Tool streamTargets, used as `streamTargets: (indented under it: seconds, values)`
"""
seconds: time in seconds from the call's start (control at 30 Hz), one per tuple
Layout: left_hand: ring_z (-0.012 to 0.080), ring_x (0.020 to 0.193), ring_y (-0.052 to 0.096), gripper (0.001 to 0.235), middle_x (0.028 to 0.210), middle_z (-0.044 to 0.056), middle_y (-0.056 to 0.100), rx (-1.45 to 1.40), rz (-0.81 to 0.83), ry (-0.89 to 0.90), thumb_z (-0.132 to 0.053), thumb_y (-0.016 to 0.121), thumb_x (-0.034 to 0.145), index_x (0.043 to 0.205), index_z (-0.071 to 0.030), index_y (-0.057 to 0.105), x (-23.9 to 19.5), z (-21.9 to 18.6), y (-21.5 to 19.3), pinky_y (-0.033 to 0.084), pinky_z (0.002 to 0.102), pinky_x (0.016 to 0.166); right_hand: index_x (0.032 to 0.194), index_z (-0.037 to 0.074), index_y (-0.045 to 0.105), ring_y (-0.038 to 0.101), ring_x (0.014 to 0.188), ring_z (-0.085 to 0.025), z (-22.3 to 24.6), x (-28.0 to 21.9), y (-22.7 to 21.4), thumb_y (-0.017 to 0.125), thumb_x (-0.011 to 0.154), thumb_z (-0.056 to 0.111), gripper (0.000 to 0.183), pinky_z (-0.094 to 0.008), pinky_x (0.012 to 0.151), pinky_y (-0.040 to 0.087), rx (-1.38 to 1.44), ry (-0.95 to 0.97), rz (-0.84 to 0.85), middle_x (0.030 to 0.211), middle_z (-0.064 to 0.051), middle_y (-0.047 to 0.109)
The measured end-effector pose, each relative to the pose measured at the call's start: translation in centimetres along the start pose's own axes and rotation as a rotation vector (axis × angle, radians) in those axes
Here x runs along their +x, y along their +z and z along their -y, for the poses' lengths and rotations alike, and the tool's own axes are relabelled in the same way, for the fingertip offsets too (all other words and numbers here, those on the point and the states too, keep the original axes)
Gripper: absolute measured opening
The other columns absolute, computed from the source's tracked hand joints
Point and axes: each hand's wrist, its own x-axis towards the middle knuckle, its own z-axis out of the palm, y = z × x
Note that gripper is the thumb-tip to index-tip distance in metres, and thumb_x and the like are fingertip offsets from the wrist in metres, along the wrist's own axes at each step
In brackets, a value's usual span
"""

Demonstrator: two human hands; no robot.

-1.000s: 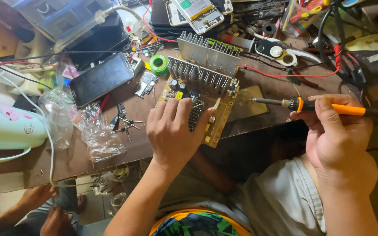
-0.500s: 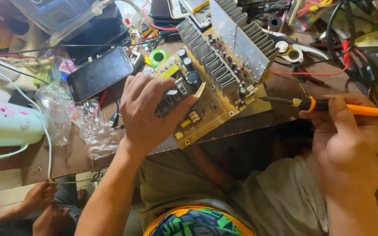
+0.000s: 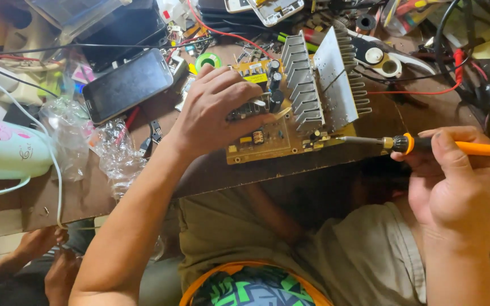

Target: The person uses a soldering iron and solder to work on a circuit board, then flips the board to inspect the soldered side. The person handles the board and tools throughout the clip.

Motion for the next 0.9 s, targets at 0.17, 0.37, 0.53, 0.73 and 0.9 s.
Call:
streamTargets:
  seconds: [0.17, 0.37, 0.53, 0.73, 0.9]
  values:
    - [0.0257, 0.076, 0.054, 0.034, 0.085, 0.006, 0.057, -0.023, -0.001, -0.02, -0.034, 0.081, 0.099, 0.1, -0.004, 0.065, -0.4, 0.8, 0.4, 0.035, 0.038, 0.072, 0.1, 0.008, 0.061, 0.071, 0.075, -0.026, -0.2, -0.3, 0.2, 0.065, 0.104, 0.018, 0.012, -0.032, 0.076, 0.07, -0.025, 0.02, 0.023, 0.095, -0.008, 0.064]
    - [0.0285, 0.078, 0.053, 0.035, 0.087, 0.008, 0.054, -0.024, 0.025, -0.018, -0.035, 0.079, 0.101, 0.101, -0.004, 0.064, -0.3, 0.6, 0.1, 0.039, 0.04, 0.074, 0.105, 0.006, 0.064, 0.073, 0.074, -0.024, 0.6, -1.5, 1.7, 0.065, 0.103, 0.02, 0.014, -0.027, 0.072, 0.065, -0.139, 0.062, 0.048, 0.09, -0.01, 0.066]
    - [0.0279, 0.079, 0.052, 0.044, 0.089, 0.009, 0.054, 0.065, 0.028, 0.019, -0.05, 0.069, 0.102, 0.104, -0.007, 0.066, -0.1, 0.0, -0.9, 0.041, 0.041, 0.074, 0.115, 0.002, 0.065, 0.073, 0.079, -0.028, 0.8, -2.1, 2.4, 0.059, 0.103, 0.014, 0.018, -0.03, 0.079, 0.064, -0.224, 0.086, 0.143, 0.096, -0.019, 0.07]
    - [0.0319, 0.086, 0.052, 0.041, 0.101, 0.013, 0.06, 0.066, 0.002, -0.047, -0.043, 0.06, 0.107, 0.124, -0.005, 0.064, 0.0, -2.1, -2.7, 0.04, 0.047, 0.077, 0.115, -0.003, 0.068, 0.07, 0.091, -0.019, -0.1, -2.4, 2.1, 0.073, 0.095, 0.018, 0.028, -0.021, 0.089, 0.054, -0.344, -0.203, 0.311, 0.106, -0.015, 0.071]
    - [0.0298, 0.093, 0.057, 0.028, 0.106, 0.018, 0.06, -0.085, -0.373, -0.25, -0.009, 0.044, 0.107, 0.116, 0.002, 0.069, -0.6, -6.7, -3.0, 0.048, 0.044, 0.084, 0.115, -0.001, 0.073, 0.066, 0.095, -0.015, 2.4, -4.3, 4.2, 0.074, 0.097, 0.003, 0.019, -0.022, 0.09, 0.049, -0.676, -0.248, 0.331, 0.108, -0.01, 0.073]
